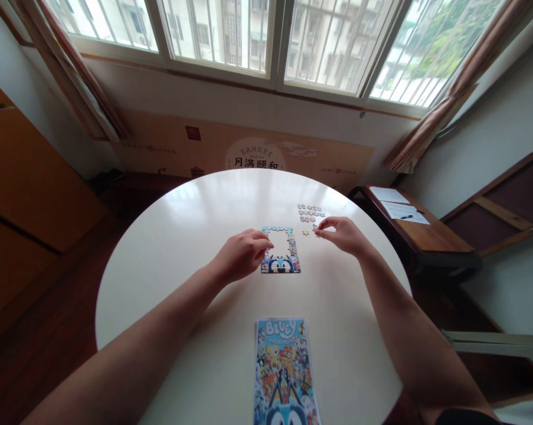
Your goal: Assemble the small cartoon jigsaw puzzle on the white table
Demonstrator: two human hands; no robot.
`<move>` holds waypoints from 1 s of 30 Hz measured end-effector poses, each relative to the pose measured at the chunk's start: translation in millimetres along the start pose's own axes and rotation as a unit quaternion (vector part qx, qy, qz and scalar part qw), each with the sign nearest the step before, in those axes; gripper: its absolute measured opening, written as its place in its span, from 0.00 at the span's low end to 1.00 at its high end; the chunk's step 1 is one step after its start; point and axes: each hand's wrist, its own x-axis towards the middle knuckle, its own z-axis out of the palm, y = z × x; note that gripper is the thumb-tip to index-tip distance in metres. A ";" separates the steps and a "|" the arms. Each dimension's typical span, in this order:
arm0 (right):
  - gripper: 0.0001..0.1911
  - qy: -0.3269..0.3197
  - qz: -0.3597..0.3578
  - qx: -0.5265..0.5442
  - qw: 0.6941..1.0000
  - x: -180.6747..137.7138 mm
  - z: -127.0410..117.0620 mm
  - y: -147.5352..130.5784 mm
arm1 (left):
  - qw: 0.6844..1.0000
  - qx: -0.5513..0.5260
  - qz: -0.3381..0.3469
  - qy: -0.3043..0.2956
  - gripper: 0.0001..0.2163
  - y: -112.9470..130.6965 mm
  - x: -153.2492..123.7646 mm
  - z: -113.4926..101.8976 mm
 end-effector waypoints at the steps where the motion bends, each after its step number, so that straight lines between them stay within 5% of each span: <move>1: 0.12 -0.009 -0.007 0.037 0.999 -2.8 0.8 -5.8 | 1.000 0.002 -0.005 -0.008 0.12 0.2 0.1 0.1; 6: 0.13 -0.083 -0.029 0.195 0.977 -11.4 36.2 -35.0 | 0.998 0.018 -0.050 -0.039 0.09 3.2 1.1 -0.5; 12: 0.06 -0.111 -0.060 0.099 0.987 -7.9 75.6 -46.5 | 0.996 0.017 -0.068 -0.055 0.08 4.8 0.8 4.1; 30: 0.07 -0.084 -0.135 0.003 0.987 -5.0 85.5 -46.1 | 0.995 0.029 -0.077 -0.061 0.08 -2.2 -1.8 14.4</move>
